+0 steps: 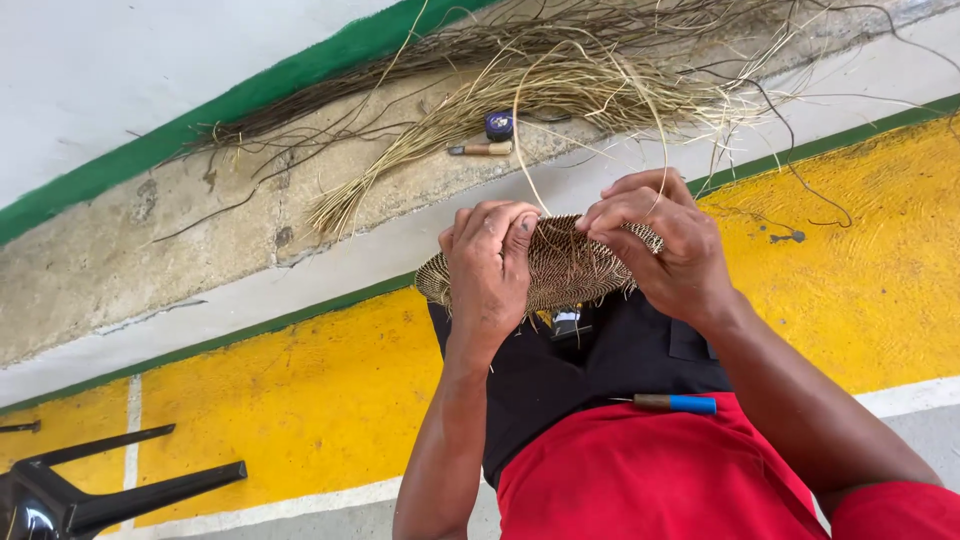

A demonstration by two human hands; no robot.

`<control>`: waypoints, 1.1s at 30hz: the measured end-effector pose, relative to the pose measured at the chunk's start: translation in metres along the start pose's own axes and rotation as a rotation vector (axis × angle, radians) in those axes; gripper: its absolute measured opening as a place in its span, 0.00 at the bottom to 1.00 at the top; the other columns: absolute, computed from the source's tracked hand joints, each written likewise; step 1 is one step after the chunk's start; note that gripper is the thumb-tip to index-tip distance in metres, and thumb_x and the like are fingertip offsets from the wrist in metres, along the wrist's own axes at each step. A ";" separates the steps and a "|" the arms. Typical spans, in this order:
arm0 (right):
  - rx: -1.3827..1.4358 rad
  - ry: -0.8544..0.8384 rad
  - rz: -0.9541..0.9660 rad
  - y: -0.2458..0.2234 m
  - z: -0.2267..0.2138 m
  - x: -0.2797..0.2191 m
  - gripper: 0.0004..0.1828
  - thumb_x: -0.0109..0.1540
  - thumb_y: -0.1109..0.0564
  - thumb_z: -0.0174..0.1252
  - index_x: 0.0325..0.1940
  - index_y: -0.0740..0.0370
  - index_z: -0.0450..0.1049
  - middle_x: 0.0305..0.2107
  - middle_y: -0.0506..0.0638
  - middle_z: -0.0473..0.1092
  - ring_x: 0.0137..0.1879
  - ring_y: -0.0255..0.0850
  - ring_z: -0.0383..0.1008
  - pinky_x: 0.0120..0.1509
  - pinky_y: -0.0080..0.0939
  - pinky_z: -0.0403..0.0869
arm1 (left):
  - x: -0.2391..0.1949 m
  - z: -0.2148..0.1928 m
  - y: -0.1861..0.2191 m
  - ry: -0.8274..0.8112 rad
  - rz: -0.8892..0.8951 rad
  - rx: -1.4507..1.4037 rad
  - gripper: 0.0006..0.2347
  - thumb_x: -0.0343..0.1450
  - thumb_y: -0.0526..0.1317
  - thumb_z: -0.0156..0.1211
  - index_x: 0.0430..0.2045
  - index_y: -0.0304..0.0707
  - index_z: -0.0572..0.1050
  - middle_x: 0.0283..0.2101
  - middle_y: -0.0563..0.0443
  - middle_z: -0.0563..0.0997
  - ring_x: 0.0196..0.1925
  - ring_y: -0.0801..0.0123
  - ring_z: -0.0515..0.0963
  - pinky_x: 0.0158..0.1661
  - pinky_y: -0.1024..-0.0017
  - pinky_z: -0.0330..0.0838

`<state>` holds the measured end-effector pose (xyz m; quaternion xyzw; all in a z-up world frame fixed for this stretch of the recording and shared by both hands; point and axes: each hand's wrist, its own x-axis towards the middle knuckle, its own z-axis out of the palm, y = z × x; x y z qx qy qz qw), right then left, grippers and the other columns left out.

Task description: Weaving a small basket or hat using dried plant fibers and a small pick tool.

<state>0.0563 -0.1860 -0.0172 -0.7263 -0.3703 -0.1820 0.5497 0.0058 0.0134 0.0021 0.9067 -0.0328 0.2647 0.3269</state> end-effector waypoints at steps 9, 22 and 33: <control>-0.128 0.064 -0.113 0.005 0.002 -0.003 0.08 0.64 0.64 0.66 0.45 0.58 0.74 0.44 0.45 0.78 0.55 0.45 0.74 0.65 0.45 0.71 | 0.000 -0.006 0.007 -0.097 0.050 0.074 0.09 0.79 0.41 0.54 0.49 0.45 0.79 0.46 0.56 0.81 0.49 0.65 0.75 0.54 0.65 0.60; -0.265 0.007 -0.240 0.012 0.023 0.000 0.17 0.57 0.66 0.71 0.47 0.56 0.76 0.47 0.48 0.74 0.53 0.48 0.72 0.57 0.47 0.73 | -0.004 -0.007 0.008 -0.084 0.079 0.027 0.11 0.75 0.35 0.61 0.51 0.48 0.79 0.42 0.60 0.82 0.45 0.69 0.75 0.54 0.68 0.59; -0.088 -0.028 -0.054 0.012 0.021 0.003 0.13 0.57 0.66 0.70 0.43 0.57 0.77 0.42 0.51 0.71 0.48 0.43 0.75 0.50 0.41 0.75 | -0.010 -0.001 0.005 0.022 0.142 0.029 0.13 0.72 0.32 0.63 0.50 0.49 0.80 0.41 0.62 0.82 0.45 0.70 0.75 0.55 0.67 0.60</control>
